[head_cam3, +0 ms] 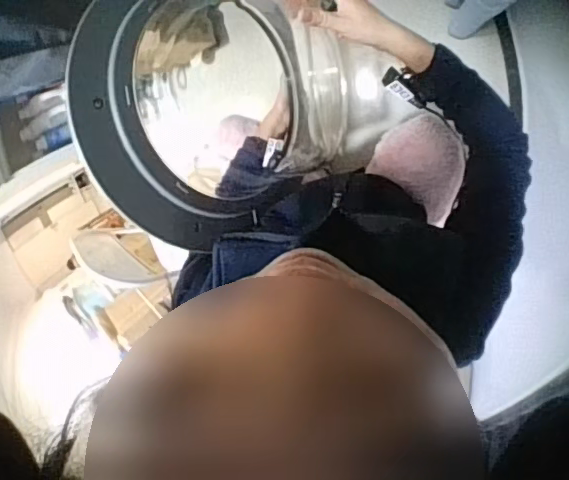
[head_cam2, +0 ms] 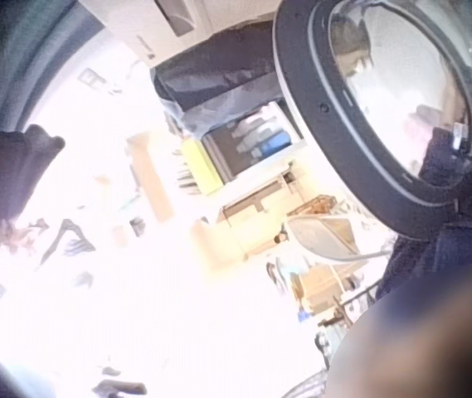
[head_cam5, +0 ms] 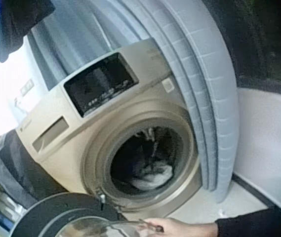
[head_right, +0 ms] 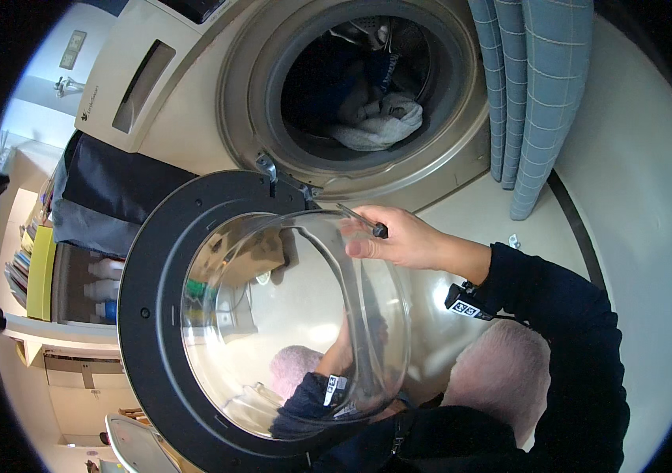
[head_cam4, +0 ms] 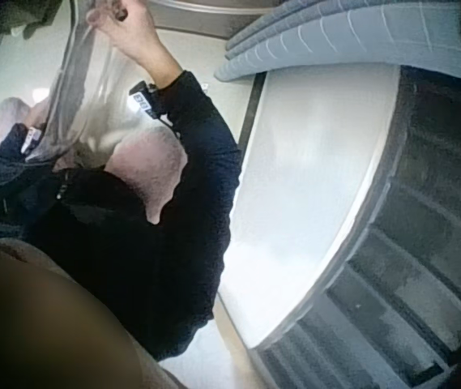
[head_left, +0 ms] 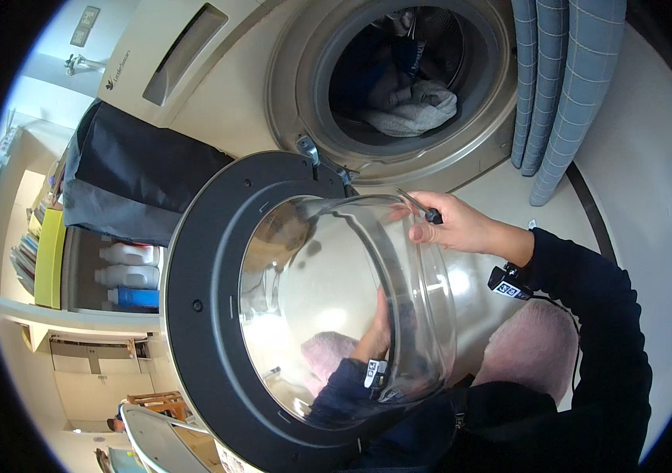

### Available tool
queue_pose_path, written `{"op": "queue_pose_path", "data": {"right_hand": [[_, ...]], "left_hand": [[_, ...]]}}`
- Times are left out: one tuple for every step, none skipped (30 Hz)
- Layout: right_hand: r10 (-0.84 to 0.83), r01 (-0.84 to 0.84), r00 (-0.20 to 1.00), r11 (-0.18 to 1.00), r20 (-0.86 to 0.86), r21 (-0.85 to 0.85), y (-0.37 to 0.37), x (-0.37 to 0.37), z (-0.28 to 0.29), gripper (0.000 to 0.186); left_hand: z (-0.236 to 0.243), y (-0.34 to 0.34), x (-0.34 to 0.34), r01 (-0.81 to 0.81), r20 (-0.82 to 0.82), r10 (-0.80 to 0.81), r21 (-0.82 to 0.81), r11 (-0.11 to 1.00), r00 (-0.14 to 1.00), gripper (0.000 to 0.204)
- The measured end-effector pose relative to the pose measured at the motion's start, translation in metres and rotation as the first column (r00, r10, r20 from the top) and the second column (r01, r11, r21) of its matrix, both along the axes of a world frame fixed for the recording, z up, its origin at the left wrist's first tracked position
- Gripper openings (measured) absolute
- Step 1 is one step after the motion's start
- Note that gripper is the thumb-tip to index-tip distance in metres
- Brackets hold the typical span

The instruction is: The person uses a screwdriver to remove screws from the washing machine door ring and detaches the door handle. They then remove the door glass assembly from the machine and place it on the floor.

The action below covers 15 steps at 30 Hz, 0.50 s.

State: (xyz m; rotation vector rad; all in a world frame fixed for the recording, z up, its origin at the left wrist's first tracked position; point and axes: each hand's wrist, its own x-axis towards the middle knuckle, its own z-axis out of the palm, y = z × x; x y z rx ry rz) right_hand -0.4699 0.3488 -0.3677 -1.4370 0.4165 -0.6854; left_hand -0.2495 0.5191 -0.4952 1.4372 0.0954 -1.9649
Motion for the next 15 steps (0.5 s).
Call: {"op": "queue_pose_path", "data": {"right_hand": [[-0.005,0.005,1.0,1.0,-0.004,-0.011,0.0,0.0,-0.001,0.073],[-0.022,0.023,1.0,1.0,0.01,-0.015,-0.001,-0.001,-0.002,0.07],[-0.048,0.049,0.998,0.999,0.026,-0.021,-0.001,-0.001,-0.003,0.068],[-0.071,0.072,0.997,0.997,0.045,-0.029,-0.001,-0.001,-0.004,0.066],[-0.071,0.073,0.996,0.997,0.056,-0.036,-0.002,-0.002,-0.005,0.066],[-0.073,0.076,0.995,0.996,0.067,-0.042,-0.002,-0.002,-0.006,0.066],[-0.073,0.075,0.995,0.997,0.066,-0.029,-0.002,-0.003,-0.007,0.067],[-0.081,0.085,0.993,0.995,0.085,-0.049,-0.003,-0.004,-0.008,0.067],[-0.083,0.088,0.992,0.995,0.091,-0.048,-0.003,-0.004,-0.008,0.068],[-0.086,0.091,0.991,0.995,0.098,-0.048,-0.003,-0.005,-0.009,0.069],[-0.095,0.1,0.992,0.994,0.089,-0.049,-0.003,-0.005,-0.01,0.07],[-0.103,0.108,0.991,0.993,0.08,-0.05,-0.004,-0.004,-0.01,0.071],[-0.106,0.111,0.991,0.992,0.084,-0.056,-0.004,-0.004,-0.011,0.072],[-0.106,0.11,0.993,0.992,0.061,-0.066,-0.005,-0.003,-0.012,0.073],[-0.098,0.102,0.994,0.992,0.051,-0.077,-0.005,-0.003,-0.013,0.073]], "left_hand": [[-0.003,-0.003,0.0,-0.004,-0.016,0.004,-0.002,1.0,1.0,0.076],[-0.004,-0.006,0.001,-0.008,-0.017,0.008,0.011,1.0,1.0,0.08],[-0.004,-0.009,0.001,0.003,0.017,-0.003,0.002,1.0,1.0,0.079],[-0.004,-0.012,0.001,0.009,0.062,-0.01,0.007,1.0,0.998,0.077],[-0.004,-0.015,0.0,0.017,0.102,-0.018,0.011,1.0,0.995,0.076],[-0.002,-0.017,0.0,0.003,0.089,-0.004,0.006,1.0,0.996,0.077],[-0.001,-0.02,0.001,-0.005,0.072,0.005,-0.002,1.0,0.997,0.078],[0.0,-0.022,0.001,-0.012,0.054,0.013,-0.011,1.0,0.998,0.078],[-0.001,-0.023,0.001,-0.014,0.058,0.015,-0.008,1.0,0.998,0.076],[-0.003,-0.024,0.001,-0.016,0.063,0.016,-0.006,1.0,0.998,0.074],[-0.006,-0.023,0.002,-0.021,0.068,0.024,-0.047,0.999,0.997,0.072],[-0.011,-0.021,0.001,-0.035,0.051,0.035,-0.013,0.999,0.998,0.076],[-0.018,-0.018,-0.001,-0.052,0.032,0.053,-0.022,0.998,0.998,0.082],[-0.026,-0.015,-0.001,-0.078,0.023,0.078,0.01,0.997,0.997,0.09],[-0.032,-0.013,0.002,-0.069,0.017,0.069,-0.021,0.997,0.997,0.09]]}}
